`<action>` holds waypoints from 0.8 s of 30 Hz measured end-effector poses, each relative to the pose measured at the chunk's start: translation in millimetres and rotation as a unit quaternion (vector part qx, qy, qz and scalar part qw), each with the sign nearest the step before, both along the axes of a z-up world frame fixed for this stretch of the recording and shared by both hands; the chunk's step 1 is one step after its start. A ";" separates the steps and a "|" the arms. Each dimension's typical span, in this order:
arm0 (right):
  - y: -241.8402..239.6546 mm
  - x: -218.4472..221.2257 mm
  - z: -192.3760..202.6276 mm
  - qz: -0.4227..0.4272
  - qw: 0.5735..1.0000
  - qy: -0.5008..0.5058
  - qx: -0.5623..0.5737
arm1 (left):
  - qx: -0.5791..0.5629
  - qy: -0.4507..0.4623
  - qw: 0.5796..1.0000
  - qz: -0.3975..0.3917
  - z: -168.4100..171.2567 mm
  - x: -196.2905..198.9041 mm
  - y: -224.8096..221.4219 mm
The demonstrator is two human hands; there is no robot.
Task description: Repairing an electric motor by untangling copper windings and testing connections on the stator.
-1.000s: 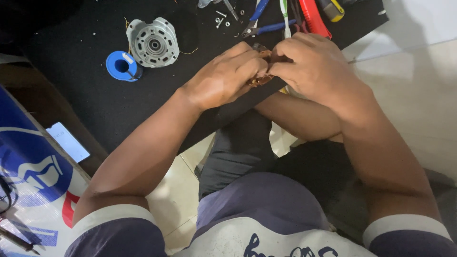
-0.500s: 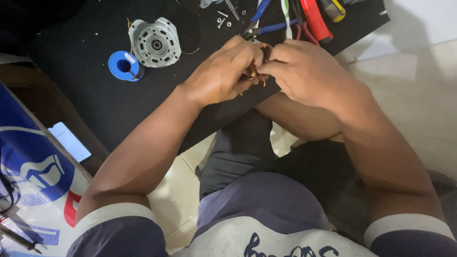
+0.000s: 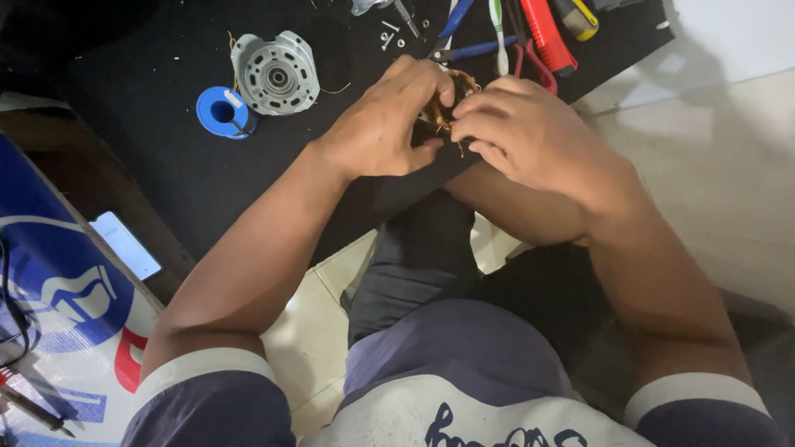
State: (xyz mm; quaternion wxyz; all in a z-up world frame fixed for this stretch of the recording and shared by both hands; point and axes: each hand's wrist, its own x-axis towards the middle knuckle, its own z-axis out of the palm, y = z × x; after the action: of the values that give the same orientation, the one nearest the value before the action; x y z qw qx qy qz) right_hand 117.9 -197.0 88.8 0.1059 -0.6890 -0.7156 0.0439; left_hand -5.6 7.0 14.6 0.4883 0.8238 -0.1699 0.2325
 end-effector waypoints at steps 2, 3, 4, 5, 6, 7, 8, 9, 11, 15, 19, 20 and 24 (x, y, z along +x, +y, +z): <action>0.2 -1.8 -1.7 0.002 1.000 0.007 0.012 | 0.000 0.003 1.000 -0.003 0.5 -0.7 1.0; 0.0 -2.6 -2.8 0.002 1.000 0.015 0.024 | -0.001 0.007 1.000 -0.008 0.6 -0.8 1.3; -0.4 -2.2 -5.1 0.002 1.000 0.015 0.024 | 0.000 0.007 1.000 -0.008 1.8 -1.1 1.8; -1.0 -1.6 -7.5 0.005 1.000 0.006 0.029 | 0.001 0.013 1.000 -0.012 3.0 -1.3 2.3; -1.9 -0.8 -9.7 0.009 0.999 -0.002 0.034 | 0.002 0.018 1.000 -0.015 4.2 -1.1 2.6; -2.5 -3.0 -8.3 0.008 0.999 -0.003 0.034 | 0.002 0.018 1.000 -0.016 2.0 -0.8 2.9; -2.8 -5.3 -7.0 0.001 0.999 0.010 0.039 | 0.007 0.020 1.000 -0.016 -0.5 -0.8 3.4; -2.8 -7.6 -5.8 -0.006 0.999 0.024 0.043 | 0.011 0.023 1.000 -0.016 -3.1 -0.8 4.2; -10.8 -21.8 -1.3 -0.047 0.995 0.058 0.069 | 0.002 0.018 1.000 -0.015 -2.0 0.4 3.8; -46.6 -51.1 -6.9 -0.128 0.917 0.334 0.175 | 0.000 -0.015 1.000 -0.017 -7.5 2.1 5.6; -89.4 -62.5 -31.8 -0.093 0.845 0.473 0.232 | -0.002 -0.007 1.000 -0.029 -6.4 3.0 4.8; -92.5 -67.4 -29.2 -0.112 0.842 0.467 0.247 | -0.003 0.002 1.000 -0.026 -5.6 2.8 4.0; -114.1 -76.1 -36.5 -0.172 0.819 0.458 0.302 | 0.004 -0.008 0.999 -0.035 -8.0 4.6 -3.4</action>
State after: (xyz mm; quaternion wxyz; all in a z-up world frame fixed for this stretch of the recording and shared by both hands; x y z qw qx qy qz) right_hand 41.8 -311.1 52.3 0.6296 -0.6350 -0.4321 0.1170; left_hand -1.0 3.6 6.5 0.4913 0.8176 -0.2033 0.2209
